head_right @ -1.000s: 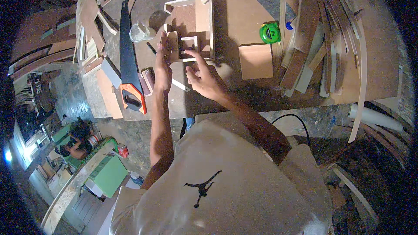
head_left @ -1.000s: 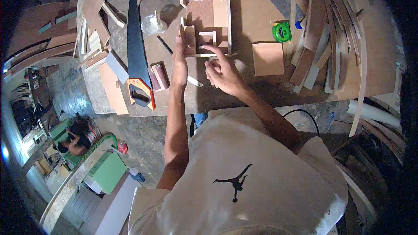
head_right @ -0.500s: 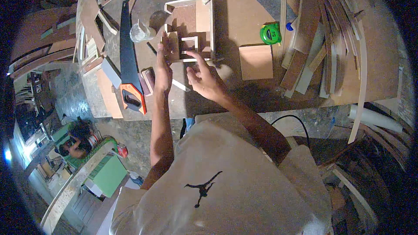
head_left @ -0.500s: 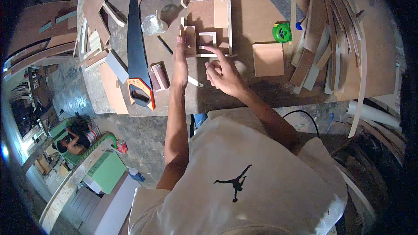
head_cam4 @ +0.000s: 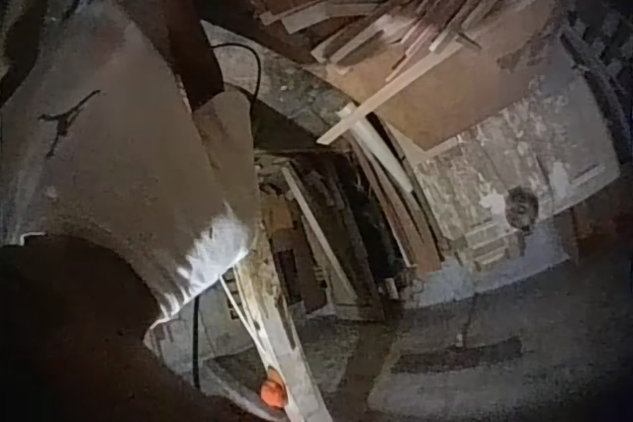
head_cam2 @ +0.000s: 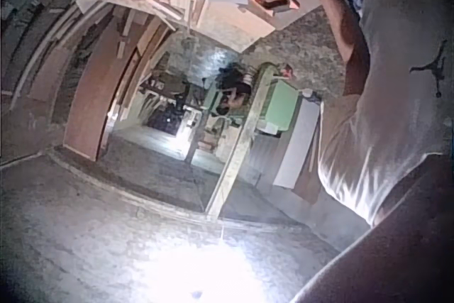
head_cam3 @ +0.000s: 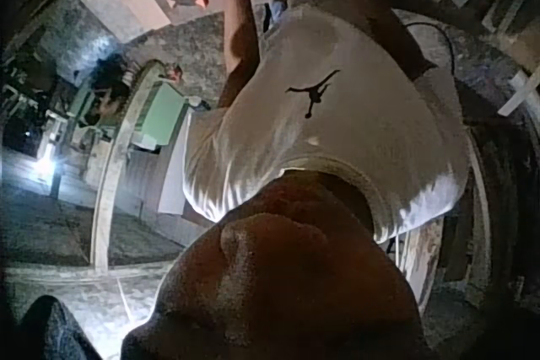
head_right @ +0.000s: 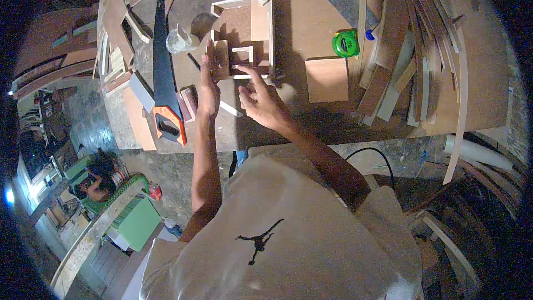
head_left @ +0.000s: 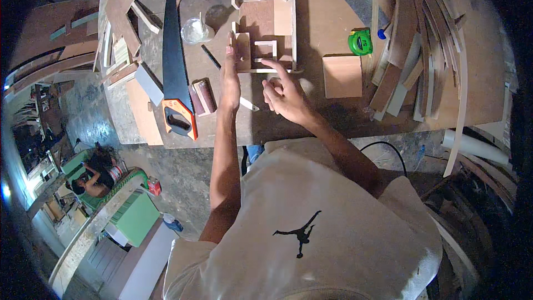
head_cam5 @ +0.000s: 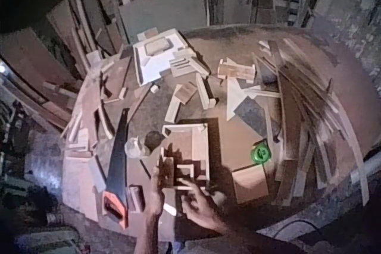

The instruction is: The person sands a small wooden block with sandpaper, then applies glue to a wooden strip and attaches it to a partially assembled wooden frame. They later use a hand saw to cut a piece of wood on the workbench.

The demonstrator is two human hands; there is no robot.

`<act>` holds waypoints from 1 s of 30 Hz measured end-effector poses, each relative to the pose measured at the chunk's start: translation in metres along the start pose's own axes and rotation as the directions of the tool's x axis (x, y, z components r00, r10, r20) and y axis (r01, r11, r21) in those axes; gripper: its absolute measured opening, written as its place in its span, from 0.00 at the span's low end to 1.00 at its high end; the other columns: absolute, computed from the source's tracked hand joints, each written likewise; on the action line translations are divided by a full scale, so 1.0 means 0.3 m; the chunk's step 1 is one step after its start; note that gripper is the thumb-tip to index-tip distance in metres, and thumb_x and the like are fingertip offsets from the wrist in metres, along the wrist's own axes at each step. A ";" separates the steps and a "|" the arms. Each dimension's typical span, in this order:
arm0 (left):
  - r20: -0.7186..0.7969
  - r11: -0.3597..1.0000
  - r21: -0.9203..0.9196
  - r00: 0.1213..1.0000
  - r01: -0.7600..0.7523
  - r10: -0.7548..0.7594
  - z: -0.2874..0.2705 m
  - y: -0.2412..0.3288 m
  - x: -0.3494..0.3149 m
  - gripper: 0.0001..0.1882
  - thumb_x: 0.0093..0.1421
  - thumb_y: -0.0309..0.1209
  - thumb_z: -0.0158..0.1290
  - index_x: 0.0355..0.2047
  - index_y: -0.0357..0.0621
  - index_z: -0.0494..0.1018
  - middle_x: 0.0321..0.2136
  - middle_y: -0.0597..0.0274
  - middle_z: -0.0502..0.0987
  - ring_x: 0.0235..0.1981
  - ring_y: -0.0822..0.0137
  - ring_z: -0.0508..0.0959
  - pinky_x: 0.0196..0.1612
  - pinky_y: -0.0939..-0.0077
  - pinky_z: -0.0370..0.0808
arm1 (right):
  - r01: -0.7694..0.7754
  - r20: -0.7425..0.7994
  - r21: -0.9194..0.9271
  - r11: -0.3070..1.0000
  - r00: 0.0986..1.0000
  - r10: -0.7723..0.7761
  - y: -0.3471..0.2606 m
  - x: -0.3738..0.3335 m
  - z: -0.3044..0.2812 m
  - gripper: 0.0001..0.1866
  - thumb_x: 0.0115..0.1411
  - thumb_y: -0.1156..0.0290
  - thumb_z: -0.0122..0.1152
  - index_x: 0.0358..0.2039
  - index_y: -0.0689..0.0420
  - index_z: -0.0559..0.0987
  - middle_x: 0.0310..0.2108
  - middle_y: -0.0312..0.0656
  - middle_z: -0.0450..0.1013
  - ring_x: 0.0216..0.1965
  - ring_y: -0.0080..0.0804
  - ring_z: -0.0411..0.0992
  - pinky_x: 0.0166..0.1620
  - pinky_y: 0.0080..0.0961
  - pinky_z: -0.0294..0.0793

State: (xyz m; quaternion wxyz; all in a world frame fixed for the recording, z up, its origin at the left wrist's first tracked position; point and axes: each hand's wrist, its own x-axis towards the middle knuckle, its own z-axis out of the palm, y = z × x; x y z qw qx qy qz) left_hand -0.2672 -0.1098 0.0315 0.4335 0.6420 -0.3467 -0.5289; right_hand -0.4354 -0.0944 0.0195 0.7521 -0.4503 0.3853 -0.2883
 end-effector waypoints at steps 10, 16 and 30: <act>0.004 0.998 -0.051 0.999 -0.039 0.039 0.022 0.034 -0.009 0.40 0.70 0.59 0.28 0.71 0.43 0.45 0.70 0.52 0.49 0.71 0.58 0.50 0.71 0.61 0.44 | -0.075 0.013 0.057 0.996 0.997 0.074 -0.029 -0.006 -0.012 0.27 0.69 0.74 0.49 0.66 0.46 0.57 0.28 0.37 0.66 0.26 0.23 0.68 0.27 0.23 0.72; 0.026 0.995 -0.081 0.997 -0.065 0.067 0.036 0.046 -0.012 0.38 0.70 0.58 0.27 0.72 0.46 0.44 0.72 0.55 0.45 0.72 0.59 0.47 0.71 0.60 0.41 | -0.038 0.004 0.014 0.999 0.999 0.038 -0.027 -0.004 -0.018 0.27 0.69 0.74 0.50 0.66 0.47 0.57 0.25 0.35 0.66 0.25 0.23 0.68 0.27 0.23 0.72; -0.371 0.982 -0.111 0.923 -0.153 0.102 -0.027 -0.069 -0.126 0.39 0.71 0.57 0.28 0.64 0.35 0.60 0.60 0.46 0.67 0.60 0.57 0.68 0.64 0.62 0.62 | 0.299 0.142 -0.370 0.879 0.954 -0.265 -0.059 -0.015 -0.006 0.07 0.61 0.72 0.65 0.37 0.61 0.79 0.31 0.34 0.74 0.24 0.16 0.69 0.24 0.16 0.68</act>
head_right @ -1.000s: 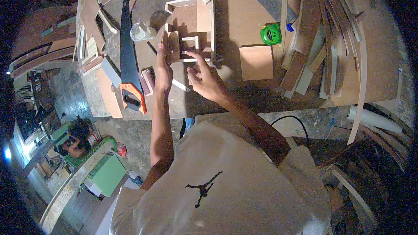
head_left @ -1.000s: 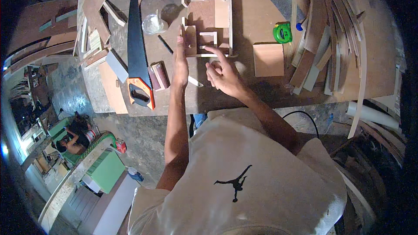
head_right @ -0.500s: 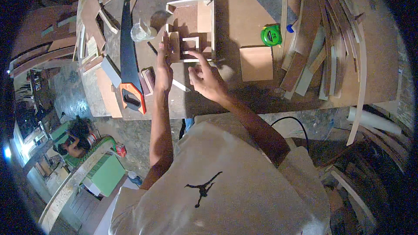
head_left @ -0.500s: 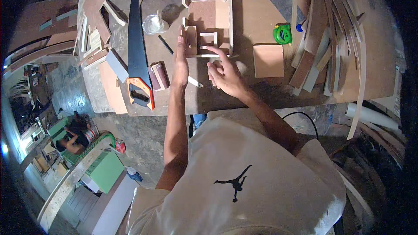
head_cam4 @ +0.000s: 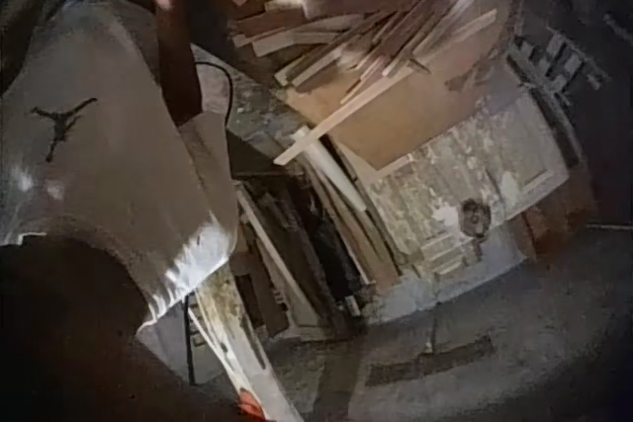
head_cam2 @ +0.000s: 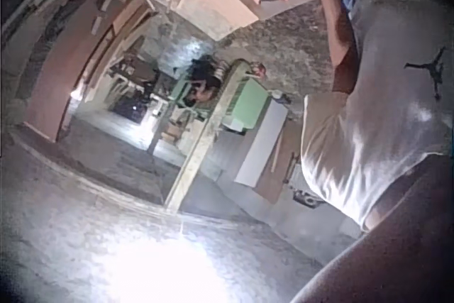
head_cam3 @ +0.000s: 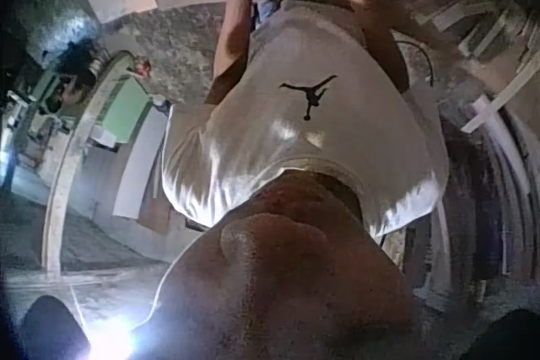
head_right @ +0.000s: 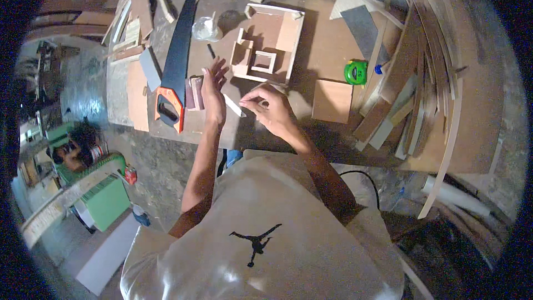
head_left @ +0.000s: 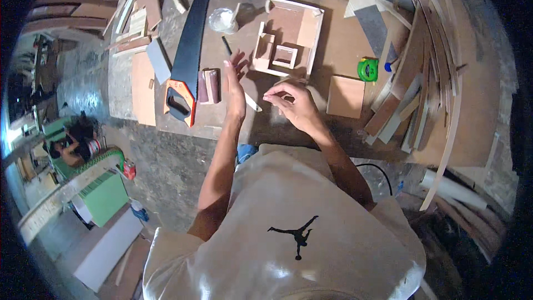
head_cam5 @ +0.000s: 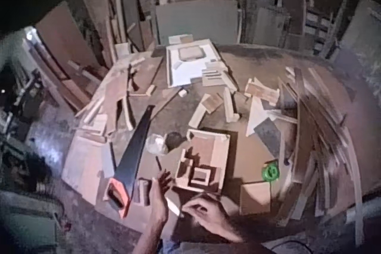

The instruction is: The person sands a small wooden block with sandpaper, then applies glue to a wooden strip and attaches it to a partially assembled wooden frame. They later use a hand saw to cut a piece of wood on the workbench.

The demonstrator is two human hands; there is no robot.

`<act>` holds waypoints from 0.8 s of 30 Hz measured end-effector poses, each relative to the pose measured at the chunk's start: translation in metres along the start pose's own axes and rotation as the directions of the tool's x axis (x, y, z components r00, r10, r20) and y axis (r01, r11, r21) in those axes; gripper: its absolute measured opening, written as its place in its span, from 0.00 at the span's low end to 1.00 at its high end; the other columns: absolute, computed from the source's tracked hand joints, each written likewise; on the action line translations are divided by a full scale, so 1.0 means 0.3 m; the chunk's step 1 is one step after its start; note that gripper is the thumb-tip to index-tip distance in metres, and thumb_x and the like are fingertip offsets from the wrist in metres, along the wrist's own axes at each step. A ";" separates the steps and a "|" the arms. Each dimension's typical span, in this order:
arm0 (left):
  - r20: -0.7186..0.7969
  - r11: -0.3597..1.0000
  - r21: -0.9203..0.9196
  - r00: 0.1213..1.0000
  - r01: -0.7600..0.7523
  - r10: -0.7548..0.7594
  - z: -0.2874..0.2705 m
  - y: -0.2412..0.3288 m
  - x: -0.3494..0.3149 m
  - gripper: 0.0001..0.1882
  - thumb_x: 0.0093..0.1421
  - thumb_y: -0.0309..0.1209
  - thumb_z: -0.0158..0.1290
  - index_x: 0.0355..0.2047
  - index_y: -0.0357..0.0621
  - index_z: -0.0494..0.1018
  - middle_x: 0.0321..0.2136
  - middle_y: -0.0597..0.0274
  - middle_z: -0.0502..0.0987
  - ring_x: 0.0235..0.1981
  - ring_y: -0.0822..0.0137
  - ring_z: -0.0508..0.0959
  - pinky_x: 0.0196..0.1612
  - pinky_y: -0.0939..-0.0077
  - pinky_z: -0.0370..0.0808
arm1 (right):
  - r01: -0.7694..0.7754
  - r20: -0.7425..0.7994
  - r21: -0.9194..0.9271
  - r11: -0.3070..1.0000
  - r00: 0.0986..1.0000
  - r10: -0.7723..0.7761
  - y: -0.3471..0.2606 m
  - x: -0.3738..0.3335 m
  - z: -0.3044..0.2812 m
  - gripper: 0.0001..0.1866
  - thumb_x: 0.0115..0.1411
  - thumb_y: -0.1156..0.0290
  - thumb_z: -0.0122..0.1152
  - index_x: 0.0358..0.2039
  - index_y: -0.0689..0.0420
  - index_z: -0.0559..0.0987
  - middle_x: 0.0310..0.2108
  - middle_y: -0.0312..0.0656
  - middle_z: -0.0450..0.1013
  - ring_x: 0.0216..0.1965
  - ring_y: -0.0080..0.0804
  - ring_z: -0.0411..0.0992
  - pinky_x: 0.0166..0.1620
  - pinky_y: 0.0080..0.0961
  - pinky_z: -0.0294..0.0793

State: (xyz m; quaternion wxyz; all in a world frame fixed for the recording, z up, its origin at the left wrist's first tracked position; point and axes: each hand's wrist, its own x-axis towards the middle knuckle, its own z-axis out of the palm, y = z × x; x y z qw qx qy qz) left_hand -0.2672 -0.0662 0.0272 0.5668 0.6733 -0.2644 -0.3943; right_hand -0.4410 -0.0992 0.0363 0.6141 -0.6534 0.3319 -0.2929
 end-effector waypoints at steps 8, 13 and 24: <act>-0.151 0.994 -0.103 0.988 0.026 -0.042 -0.162 -0.137 -0.173 0.23 0.71 0.46 0.43 0.50 0.39 0.74 0.47 0.60 0.78 0.49 0.69 0.75 0.55 0.70 0.69 | -0.306 0.057 0.152 0.940 0.952 0.300 -0.033 -0.027 0.097 0.10 0.63 0.68 0.64 0.35 0.61 0.76 0.23 0.35 0.71 0.20 0.18 0.67 0.24 0.19 0.68; -0.239 0.988 -0.153 0.969 0.028 -0.065 -0.226 -0.149 -0.253 0.15 0.68 0.39 0.52 0.45 0.42 0.78 0.40 0.65 0.80 0.43 0.75 0.76 0.50 0.78 0.70 | -0.307 0.163 0.063 0.950 0.942 0.293 -0.042 -0.025 0.208 0.10 0.63 0.68 0.64 0.31 0.62 0.77 0.24 0.35 0.72 0.20 0.17 0.68 0.25 0.18 0.68; -0.434 0.994 -0.081 0.896 0.070 -0.098 -0.426 -0.145 -0.363 0.14 0.67 0.33 0.52 0.44 0.34 0.76 0.36 0.63 0.80 0.35 0.75 0.77 0.41 0.81 0.72 | 0.197 0.529 0.149 0.969 0.812 -0.246 -0.145 0.159 0.471 0.05 0.60 0.76 0.65 0.35 0.63 0.80 0.37 0.37 0.72 0.35 0.22 0.75 0.37 0.19 0.76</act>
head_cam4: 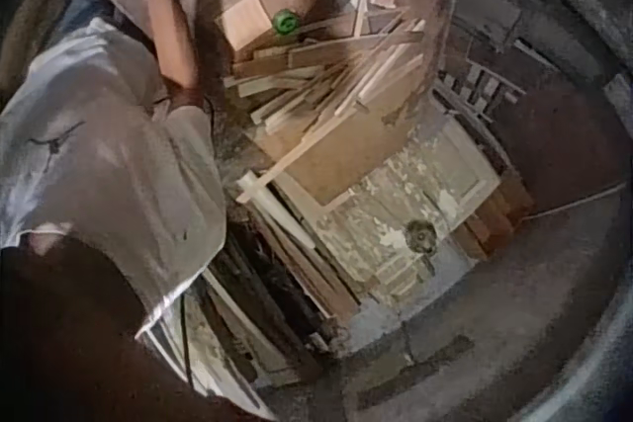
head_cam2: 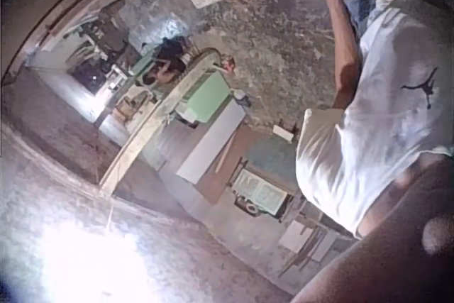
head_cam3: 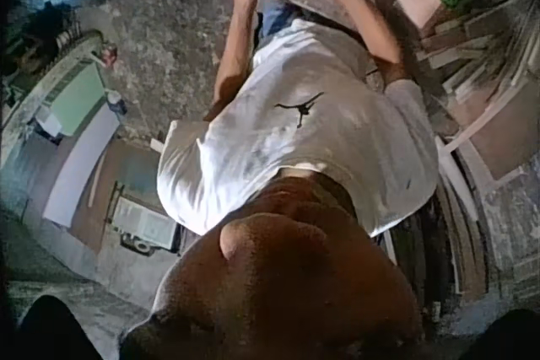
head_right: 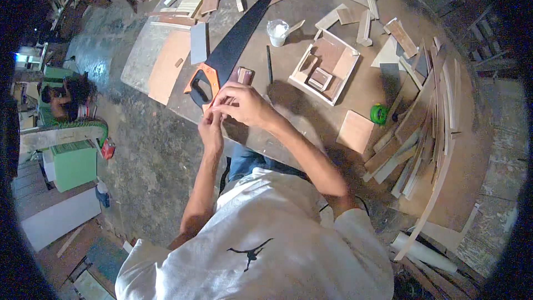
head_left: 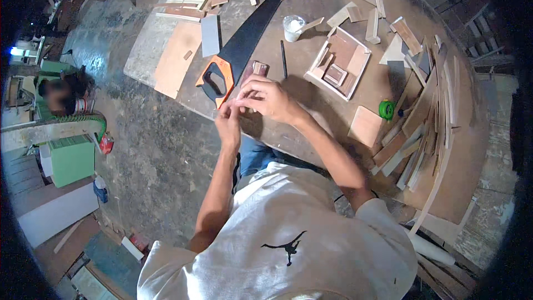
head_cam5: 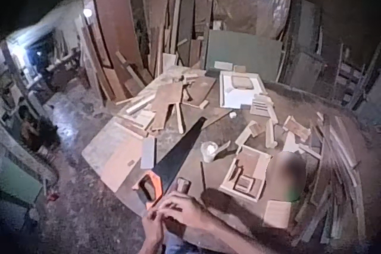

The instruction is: The person sands a small wooden block with sandpaper, then applies glue to a wooden strip and attaches it to a partially assembled wooden frame. They later use a hand saw to cut a piece of wood on the workbench.

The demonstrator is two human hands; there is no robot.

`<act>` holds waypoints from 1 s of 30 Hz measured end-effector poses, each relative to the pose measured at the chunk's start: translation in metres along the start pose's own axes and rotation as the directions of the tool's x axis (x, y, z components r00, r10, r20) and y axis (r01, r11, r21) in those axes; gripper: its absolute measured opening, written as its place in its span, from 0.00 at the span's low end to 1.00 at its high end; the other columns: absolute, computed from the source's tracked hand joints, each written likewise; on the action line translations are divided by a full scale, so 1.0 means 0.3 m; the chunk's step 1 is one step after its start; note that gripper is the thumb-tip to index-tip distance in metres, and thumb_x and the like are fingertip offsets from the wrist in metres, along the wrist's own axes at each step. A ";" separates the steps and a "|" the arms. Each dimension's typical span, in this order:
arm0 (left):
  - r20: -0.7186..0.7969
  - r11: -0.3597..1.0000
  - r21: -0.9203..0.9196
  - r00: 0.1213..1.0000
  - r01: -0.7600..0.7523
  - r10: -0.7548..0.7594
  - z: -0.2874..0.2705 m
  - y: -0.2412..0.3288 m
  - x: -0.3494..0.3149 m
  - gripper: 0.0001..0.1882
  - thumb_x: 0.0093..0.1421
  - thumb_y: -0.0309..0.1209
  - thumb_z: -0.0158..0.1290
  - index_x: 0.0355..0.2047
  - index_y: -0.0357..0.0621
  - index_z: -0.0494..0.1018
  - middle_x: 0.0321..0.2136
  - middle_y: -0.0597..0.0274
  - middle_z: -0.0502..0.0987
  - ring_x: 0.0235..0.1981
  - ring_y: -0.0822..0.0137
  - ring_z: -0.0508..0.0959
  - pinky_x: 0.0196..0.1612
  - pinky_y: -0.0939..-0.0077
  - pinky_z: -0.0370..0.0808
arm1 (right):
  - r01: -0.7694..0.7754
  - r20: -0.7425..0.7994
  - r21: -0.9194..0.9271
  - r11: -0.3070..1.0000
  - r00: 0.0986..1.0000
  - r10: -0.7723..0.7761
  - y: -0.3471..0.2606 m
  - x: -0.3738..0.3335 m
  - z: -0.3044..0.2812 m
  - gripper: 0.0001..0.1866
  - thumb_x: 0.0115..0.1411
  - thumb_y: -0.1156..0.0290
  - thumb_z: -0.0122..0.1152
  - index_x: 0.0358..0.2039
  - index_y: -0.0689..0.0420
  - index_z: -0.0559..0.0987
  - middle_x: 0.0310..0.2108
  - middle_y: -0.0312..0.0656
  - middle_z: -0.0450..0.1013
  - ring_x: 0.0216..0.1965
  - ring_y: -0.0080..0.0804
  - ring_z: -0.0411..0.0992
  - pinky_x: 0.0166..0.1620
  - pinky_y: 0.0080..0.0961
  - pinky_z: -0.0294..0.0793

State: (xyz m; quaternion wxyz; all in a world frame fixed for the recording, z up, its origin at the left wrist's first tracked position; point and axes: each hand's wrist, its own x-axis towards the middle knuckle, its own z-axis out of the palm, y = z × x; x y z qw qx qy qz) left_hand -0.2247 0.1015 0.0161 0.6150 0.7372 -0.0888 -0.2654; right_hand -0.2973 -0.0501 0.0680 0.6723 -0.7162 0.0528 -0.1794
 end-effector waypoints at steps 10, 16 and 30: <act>0.061 0.983 -0.173 0.997 0.056 -0.046 -0.086 0.018 0.009 0.15 0.64 0.33 0.57 0.42 0.30 0.77 0.35 0.53 0.83 0.34 0.67 0.83 0.42 0.79 0.74 | -0.411 -0.118 0.257 0.875 0.885 0.450 0.027 -0.227 0.070 0.14 0.63 0.66 0.64 0.24 0.62 0.76 0.25 0.32 0.70 0.26 0.16 0.68 0.29 0.19 0.68; 0.157 0.994 -0.092 0.987 0.053 -0.038 -0.030 0.032 0.080 0.14 0.66 0.35 0.55 0.38 0.33 0.77 0.32 0.57 0.82 0.32 0.71 0.80 0.43 0.78 0.74 | -0.327 -0.256 0.119 0.938 0.902 0.347 0.005 -0.254 0.075 0.09 0.59 0.69 0.68 0.29 0.61 0.79 0.27 0.32 0.72 0.29 0.16 0.69 0.31 0.18 0.68; 0.494 0.704 0.089 0.645 -0.705 0.583 -0.018 0.026 0.407 0.15 0.68 0.37 0.51 0.39 0.35 0.76 0.31 0.65 0.78 0.31 0.73 0.76 0.35 0.75 0.73 | 0.246 -0.043 -0.316 0.916 0.961 -0.273 -0.334 0.192 0.078 0.09 0.62 0.69 0.59 0.35 0.61 0.80 0.35 0.44 0.75 0.39 0.40 0.75 0.47 0.32 0.73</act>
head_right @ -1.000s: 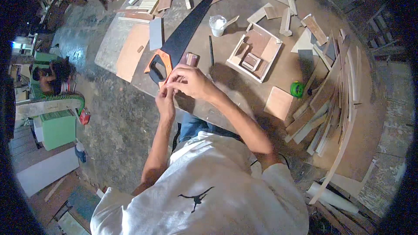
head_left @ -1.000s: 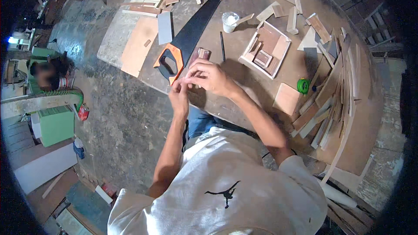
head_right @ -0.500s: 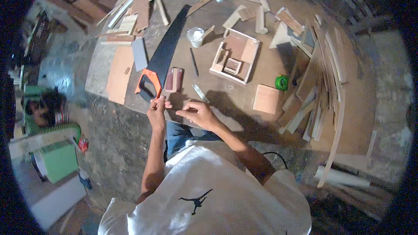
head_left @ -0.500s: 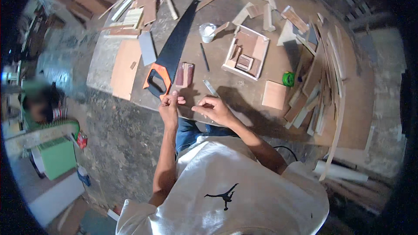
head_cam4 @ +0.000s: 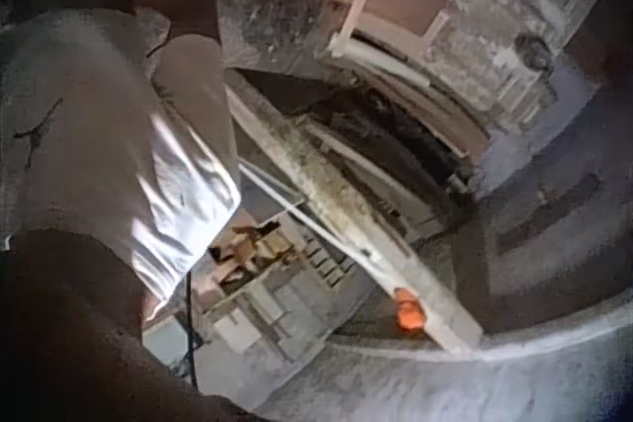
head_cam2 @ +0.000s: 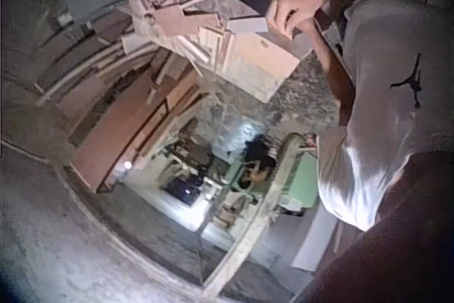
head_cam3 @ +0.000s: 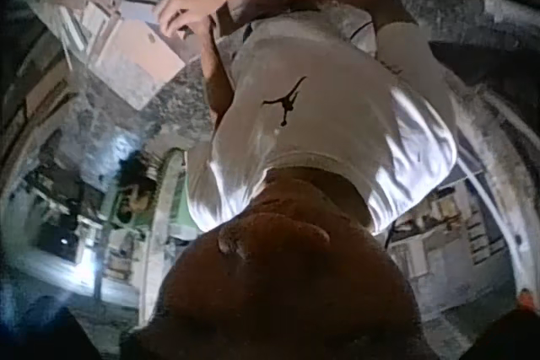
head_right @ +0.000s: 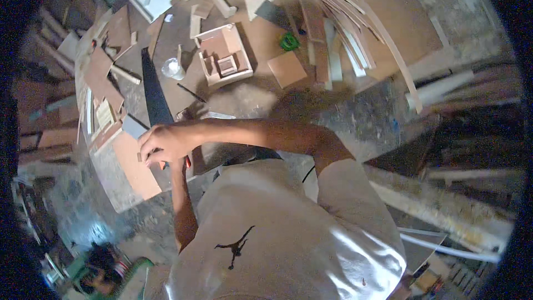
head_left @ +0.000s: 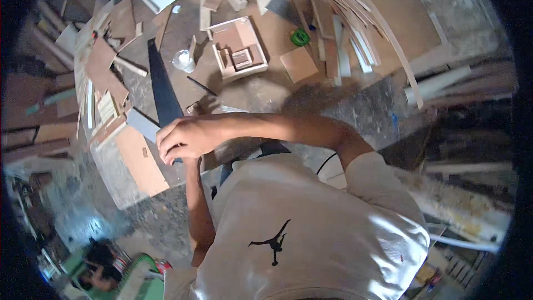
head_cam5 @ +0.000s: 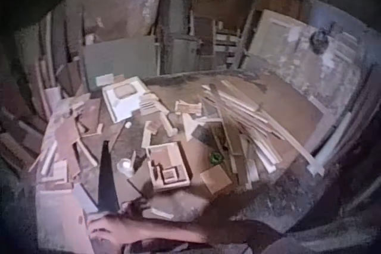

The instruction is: The person sands a small wooden block with sandpaper, then applies glue to a wooden strip and attaches it to a partially assembled wooden frame. They later use a hand saw to cut a piece of wood on the workbench.

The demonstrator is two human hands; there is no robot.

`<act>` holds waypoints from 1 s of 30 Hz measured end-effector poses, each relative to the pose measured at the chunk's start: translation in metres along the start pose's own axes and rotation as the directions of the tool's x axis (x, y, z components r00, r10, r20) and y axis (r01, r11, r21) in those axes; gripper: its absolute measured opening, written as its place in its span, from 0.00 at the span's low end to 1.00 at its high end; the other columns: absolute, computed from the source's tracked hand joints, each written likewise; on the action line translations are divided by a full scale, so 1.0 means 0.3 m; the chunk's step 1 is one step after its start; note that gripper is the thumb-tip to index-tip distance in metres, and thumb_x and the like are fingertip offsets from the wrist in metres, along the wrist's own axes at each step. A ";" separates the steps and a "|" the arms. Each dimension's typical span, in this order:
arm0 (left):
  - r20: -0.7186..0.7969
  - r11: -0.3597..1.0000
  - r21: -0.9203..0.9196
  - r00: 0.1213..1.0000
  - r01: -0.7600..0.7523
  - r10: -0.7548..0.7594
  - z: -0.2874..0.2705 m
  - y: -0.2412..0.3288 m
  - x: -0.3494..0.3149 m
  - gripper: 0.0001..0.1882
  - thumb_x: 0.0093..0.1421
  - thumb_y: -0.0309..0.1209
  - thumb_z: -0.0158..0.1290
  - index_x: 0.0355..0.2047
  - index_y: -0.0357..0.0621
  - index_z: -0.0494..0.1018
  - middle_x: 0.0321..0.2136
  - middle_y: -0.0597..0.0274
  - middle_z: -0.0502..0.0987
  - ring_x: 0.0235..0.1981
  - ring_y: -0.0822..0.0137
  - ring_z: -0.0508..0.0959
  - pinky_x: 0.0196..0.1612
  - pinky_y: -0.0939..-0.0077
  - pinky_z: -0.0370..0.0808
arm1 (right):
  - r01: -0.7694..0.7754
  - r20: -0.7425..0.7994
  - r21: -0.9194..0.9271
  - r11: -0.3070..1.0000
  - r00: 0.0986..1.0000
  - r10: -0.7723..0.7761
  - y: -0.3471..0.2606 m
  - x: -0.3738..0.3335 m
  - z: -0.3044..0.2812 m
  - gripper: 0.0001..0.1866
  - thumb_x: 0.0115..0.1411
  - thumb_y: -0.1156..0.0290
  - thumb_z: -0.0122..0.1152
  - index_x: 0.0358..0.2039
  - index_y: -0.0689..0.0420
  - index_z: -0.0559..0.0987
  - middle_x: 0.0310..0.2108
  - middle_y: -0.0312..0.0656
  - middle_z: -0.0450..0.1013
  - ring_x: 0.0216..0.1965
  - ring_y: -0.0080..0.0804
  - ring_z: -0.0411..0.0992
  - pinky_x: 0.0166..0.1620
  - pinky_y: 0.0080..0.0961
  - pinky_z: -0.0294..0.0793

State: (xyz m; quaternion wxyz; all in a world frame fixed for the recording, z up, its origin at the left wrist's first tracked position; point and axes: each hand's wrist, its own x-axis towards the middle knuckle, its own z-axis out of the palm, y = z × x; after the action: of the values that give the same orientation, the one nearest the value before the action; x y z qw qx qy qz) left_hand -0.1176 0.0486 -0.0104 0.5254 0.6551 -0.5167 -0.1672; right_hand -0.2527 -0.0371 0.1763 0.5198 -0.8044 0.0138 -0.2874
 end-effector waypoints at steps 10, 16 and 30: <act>0.682 0.839 -0.254 0.704 0.481 -0.197 -0.142 0.092 0.080 0.20 0.73 0.37 0.42 0.40 0.32 0.77 0.26 0.62 0.81 0.21 0.79 0.74 0.30 0.83 0.71 | -0.648 -0.195 0.206 0.734 0.707 0.679 -0.179 -0.247 0.240 0.12 0.66 0.63 0.58 0.37 0.59 0.77 0.32 0.39 0.74 0.34 0.24 0.71 0.40 0.25 0.70; 0.774 0.884 -0.311 0.633 0.350 0.022 -0.142 0.051 0.037 0.18 0.72 0.29 0.42 0.55 0.30 0.69 0.49 0.52 0.78 0.52 0.65 0.77 0.58 0.73 0.68 | -0.555 -0.533 0.372 0.744 0.528 0.661 -0.218 -0.279 0.440 0.09 0.63 0.65 0.63 0.34 0.59 0.79 0.31 0.37 0.75 0.35 0.25 0.73 0.41 0.27 0.72; 0.736 0.741 -0.400 0.671 0.538 -0.089 -0.226 0.001 0.045 0.13 0.70 0.23 0.40 0.49 0.35 0.72 0.42 0.61 0.79 0.44 0.71 0.78 0.49 0.73 0.74 | -0.408 -0.361 -0.167 0.897 0.872 0.330 -0.119 -0.007 0.362 0.05 0.51 0.76 0.70 0.29 0.57 0.83 0.32 0.37 0.80 0.33 0.31 0.79 0.43 0.29 0.77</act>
State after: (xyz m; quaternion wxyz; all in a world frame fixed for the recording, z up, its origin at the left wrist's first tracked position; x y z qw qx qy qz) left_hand -0.0606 0.0721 0.0209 0.4369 0.4342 -0.4632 -0.6371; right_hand -0.2125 0.0700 0.1733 0.4558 -0.7846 0.2877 -0.3065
